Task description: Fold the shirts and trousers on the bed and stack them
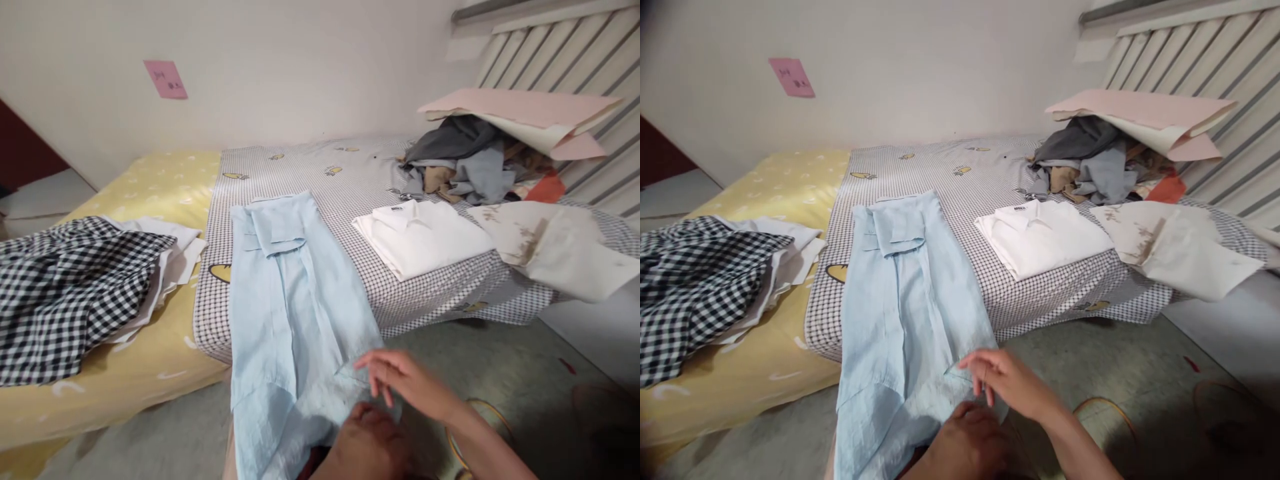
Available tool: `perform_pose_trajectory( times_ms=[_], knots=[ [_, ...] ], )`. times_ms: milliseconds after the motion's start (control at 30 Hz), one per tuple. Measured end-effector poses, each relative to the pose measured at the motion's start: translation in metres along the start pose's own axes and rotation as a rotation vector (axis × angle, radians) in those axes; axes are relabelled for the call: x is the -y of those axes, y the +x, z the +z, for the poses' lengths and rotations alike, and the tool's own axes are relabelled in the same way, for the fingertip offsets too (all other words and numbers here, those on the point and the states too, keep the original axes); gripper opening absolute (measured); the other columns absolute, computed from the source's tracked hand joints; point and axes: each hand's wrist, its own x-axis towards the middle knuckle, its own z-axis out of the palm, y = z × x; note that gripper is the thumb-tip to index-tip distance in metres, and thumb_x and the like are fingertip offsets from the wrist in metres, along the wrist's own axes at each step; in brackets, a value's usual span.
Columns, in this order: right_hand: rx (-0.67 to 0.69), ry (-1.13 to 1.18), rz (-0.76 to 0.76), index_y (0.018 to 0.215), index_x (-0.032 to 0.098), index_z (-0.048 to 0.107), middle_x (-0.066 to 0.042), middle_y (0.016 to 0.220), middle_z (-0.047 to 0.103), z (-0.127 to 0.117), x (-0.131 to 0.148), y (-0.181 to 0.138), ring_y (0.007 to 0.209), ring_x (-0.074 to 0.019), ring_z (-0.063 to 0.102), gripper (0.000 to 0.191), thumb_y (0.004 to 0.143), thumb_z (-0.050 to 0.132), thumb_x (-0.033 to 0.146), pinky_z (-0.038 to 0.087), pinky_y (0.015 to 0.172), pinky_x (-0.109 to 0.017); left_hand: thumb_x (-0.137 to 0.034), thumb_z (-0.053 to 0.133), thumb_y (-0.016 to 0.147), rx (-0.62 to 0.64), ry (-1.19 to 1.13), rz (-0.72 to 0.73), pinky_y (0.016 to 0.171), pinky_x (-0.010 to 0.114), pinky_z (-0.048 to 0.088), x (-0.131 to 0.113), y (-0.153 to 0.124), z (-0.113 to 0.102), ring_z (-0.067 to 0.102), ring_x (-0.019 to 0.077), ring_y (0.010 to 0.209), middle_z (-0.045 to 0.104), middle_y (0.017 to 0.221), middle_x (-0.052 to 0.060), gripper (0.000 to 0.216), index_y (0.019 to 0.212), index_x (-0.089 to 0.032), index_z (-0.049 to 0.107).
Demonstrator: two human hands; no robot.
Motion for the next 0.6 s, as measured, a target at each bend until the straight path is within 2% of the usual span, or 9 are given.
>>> perform_pose_trajectory(
  times_ms=[100, 167, 200, 233, 333, 400, 500, 533, 600],
  knots=[
    [-0.443, 0.223, 0.025, 0.1, 0.02, 0.073, 0.004, 0.06, 0.054, -0.018, -0.022, 0.016, 0.049, -0.0118, 0.045, 0.047, 0.086, 0.057, 0.062, 0.037, 0.051, -0.026, -0.03, 0.06, 0.095, 0.004, -0.077, -0.128, 0.076, 0.029, 0.048, -0.003, -0.004, -0.029, 0.068, 0.0151, 0.081, 0.077, 0.086, -0.003, 0.012, 0.091, -0.024, 0.069],
    [-0.679, 0.249, 0.056, 0.097, 0.021, 0.072, 0.002, 0.067, 0.06, -0.026, -0.039, 0.028, 0.058, -0.0141, 0.052, 0.045, 0.076, 0.067, 0.061, 0.042, 0.056, -0.027, -0.023, 0.051, 0.098, -0.038, -0.123, -0.227, 0.077, 0.028, 0.049, -0.006, -0.009, -0.047, 0.068, 0.0154, 0.081, 0.077, 0.088, -0.003, 0.02, 0.094, -0.025, 0.07],
    [-0.72, 0.259, 0.08, 0.096, 0.022, 0.072, 0.0, 0.075, 0.065, -0.027, -0.047, 0.033, 0.067, -0.0166, 0.058, 0.046, 0.072, 0.071, 0.061, 0.046, 0.061, -0.028, -0.021, 0.047, 0.099, -0.055, -0.146, -0.269, 0.078, 0.029, 0.05, -0.007, -0.011, -0.054, 0.069, 0.0158, 0.082, 0.077, 0.089, -0.002, 0.025, 0.094, -0.025, 0.071],
    [-0.712, 0.279, 0.105, 0.097, 0.023, 0.072, -0.002, 0.085, 0.071, -0.026, -0.055, 0.037, 0.077, -0.0194, 0.063, 0.047, 0.069, 0.073, 0.061, 0.05, 0.067, -0.03, -0.019, 0.044, 0.099, -0.068, -0.163, -0.303, 0.078, 0.029, 0.05, -0.008, -0.014, -0.061, 0.069, 0.0164, 0.083, 0.078, 0.089, -0.001, 0.028, 0.094, -0.025, 0.071],
    [-0.542, 0.419, 0.176, 0.101, 0.026, 0.073, -0.004, 0.107, 0.076, -0.015, -0.071, 0.04, 0.102, -0.0258, 0.068, 0.051, 0.066, 0.076, 0.064, 0.055, 0.085, -0.036, -0.018, 0.043, 0.099, -0.095, -0.17, -0.36, 0.076, 0.029, 0.052, -0.008, -0.027, -0.075, 0.071, 0.0178, 0.081, 0.078, 0.088, 0.001, 0.029, 0.097, -0.025, 0.071],
    [-0.441, 0.524, 0.234, 0.102, 0.027, 0.074, -0.004, 0.109, 0.078, -0.006, -0.079, 0.035, 0.107, -0.0275, 0.069, 0.05, 0.066, 0.078, 0.063, 0.055, 0.093, -0.039, -0.02, 0.044, 0.099, -0.141, -0.142, -0.358, 0.072, 0.028, 0.052, -0.007, -0.039, -0.083, 0.07, 0.0177, 0.076, 0.078, 0.085, 0.0, 0.027, 0.1, -0.025, 0.07],
    [-0.356, 0.563, 0.312, 0.102, 0.027, 0.076, -0.006, 0.109, 0.079, 0.0, -0.094, 0.024, 0.108, -0.029, 0.071, 0.047, 0.071, 0.077, 0.061, 0.054, 0.097, -0.042, -0.023, 0.04, 0.102, -0.291, -0.106, -0.325, 0.068, 0.028, 0.052, -0.006, -0.066, -0.095, 0.068, 0.0161, 0.067, 0.076, 0.078, 0.001, 0.029, 0.111, -0.023, 0.068],
    [-0.345, 0.539, 0.328, 0.101, 0.027, 0.076, -0.007, 0.108, 0.079, -0.002, -0.102, 0.021, 0.107, -0.0294, 0.071, 0.046, 0.074, 0.074, 0.063, 0.055, 0.096, -0.042, -0.025, 0.038, 0.102, -0.359, -0.093, -0.365, 0.069, 0.028, 0.052, -0.005, -0.078, -0.1, 0.068, 0.0158, 0.067, 0.075, 0.077, 0.001, 0.031, 0.113, -0.023, 0.067],
    [-0.399, 0.442, 0.328, 0.098, 0.026, 0.076, -0.009, 0.104, 0.08, -0.007, -0.123, 0.017, 0.101, -0.0306, 0.073, 0.048, 0.079, 0.064, 0.068, 0.058, 0.088, -0.043, -0.028, 0.04, 0.103, -0.51, -0.057, -0.586, 0.071, 0.028, 0.053, -0.001, -0.104, -0.111, 0.069, 0.016, 0.071, 0.075, 0.077, 0.002, 0.031, 0.115, -0.023, 0.068]
  ],
)
